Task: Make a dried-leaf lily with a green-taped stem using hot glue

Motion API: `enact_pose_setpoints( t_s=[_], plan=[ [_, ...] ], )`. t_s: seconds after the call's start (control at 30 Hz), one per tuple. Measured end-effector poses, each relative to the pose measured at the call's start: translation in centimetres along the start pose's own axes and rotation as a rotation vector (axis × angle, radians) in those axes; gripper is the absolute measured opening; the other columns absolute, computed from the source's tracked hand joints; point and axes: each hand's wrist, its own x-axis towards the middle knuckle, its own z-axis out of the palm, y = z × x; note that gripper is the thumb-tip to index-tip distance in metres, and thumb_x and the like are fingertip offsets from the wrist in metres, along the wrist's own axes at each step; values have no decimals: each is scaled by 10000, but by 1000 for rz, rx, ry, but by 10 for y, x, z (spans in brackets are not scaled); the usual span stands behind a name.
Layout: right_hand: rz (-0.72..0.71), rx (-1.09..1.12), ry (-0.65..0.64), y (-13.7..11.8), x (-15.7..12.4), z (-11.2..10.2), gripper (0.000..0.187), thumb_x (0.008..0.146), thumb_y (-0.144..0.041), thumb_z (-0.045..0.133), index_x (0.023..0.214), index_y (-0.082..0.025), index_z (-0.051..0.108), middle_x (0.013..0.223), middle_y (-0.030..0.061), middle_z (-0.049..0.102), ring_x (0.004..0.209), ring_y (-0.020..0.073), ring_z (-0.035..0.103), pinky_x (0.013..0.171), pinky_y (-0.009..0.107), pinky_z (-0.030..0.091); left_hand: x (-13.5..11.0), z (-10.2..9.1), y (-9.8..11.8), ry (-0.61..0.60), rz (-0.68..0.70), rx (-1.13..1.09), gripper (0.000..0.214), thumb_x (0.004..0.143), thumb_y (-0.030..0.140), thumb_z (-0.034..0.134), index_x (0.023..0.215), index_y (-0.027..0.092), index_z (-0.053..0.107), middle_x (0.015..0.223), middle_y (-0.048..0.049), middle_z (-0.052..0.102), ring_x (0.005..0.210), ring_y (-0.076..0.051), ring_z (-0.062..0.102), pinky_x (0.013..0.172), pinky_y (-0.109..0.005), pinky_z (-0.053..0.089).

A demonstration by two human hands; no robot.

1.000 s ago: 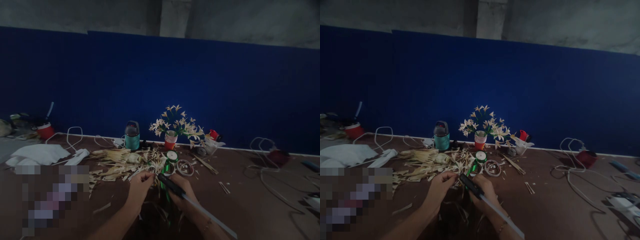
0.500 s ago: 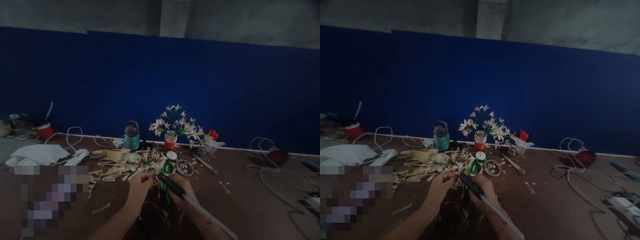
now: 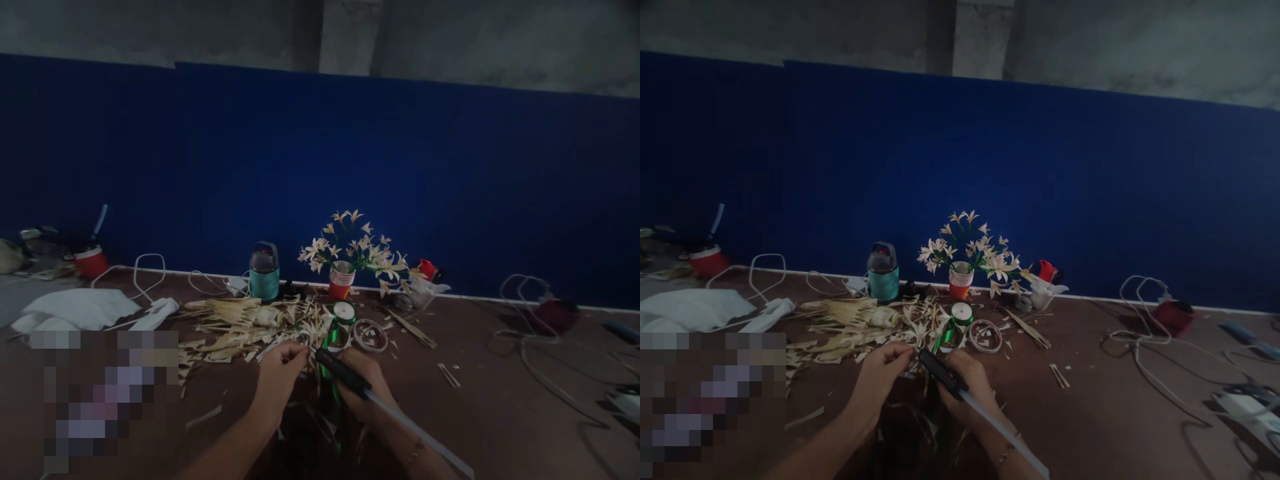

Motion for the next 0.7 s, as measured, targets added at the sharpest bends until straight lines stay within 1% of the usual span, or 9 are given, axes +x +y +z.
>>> enact_pose_setpoints(
  t_s=[0.13, 0.23, 0.4, 0.53, 0.7],
  plan=[
    [-14, -19, -14, 0, 0, -1, 122, 653, -79, 509, 628, -187, 457, 624, -24, 464, 582, 117, 454, 507, 195, 352, 0, 0, 0, -1, 24, -3, 185, 612, 322, 625, 613, 147, 684, 632, -18, 636, 604, -154, 535, 574, -225, 389],
    [-54, -23, -25, -1, 0, -1, 127, 667, -72, 497, 637, -188, 454, 640, -21, 462, 593, 120, 454, 528, 206, 352, 1, 0, -2, -1, 34, -4, 177, 611, 314, 627, 610, 146, 684, 646, -21, 640, 608, -153, 538, 574, -226, 394],
    [-88, -49, -11, -5, 1, -2, 168, 643, -48, 493, 628, -198, 417, 646, -20, 460, 602, 126, 450, 540, 215, 343, 2, 1, -4, -13, 44, -1, 171, 604, 303, 623, 609, 144, 684, 643, -23, 642, 595, -153, 538, 547, -221, 391],
    [-118, -70, -9, -6, 2, -3, 173, 639, -49, 487, 639, -202, 406, 662, -14, 469, 610, 131, 459, 547, 219, 342, 1, 1, -4, -7, 18, 2, 178, 608, 314, 622, 599, 144, 677, 640, -18, 634, 589, -145, 531, 551, -216, 387],
    [-126, -104, 1, -1, 1, -5, 161, 630, -59, 486, 664, -203, 423, 671, -4, 480, 605, 139, 470, 544, 223, 353, 0, 1, -3, -22, -31, -48, 186, 590, 330, 639, 594, 145, 664, 559, 3, 600, 545, -136, 516, 529, -214, 383]
  ],
)
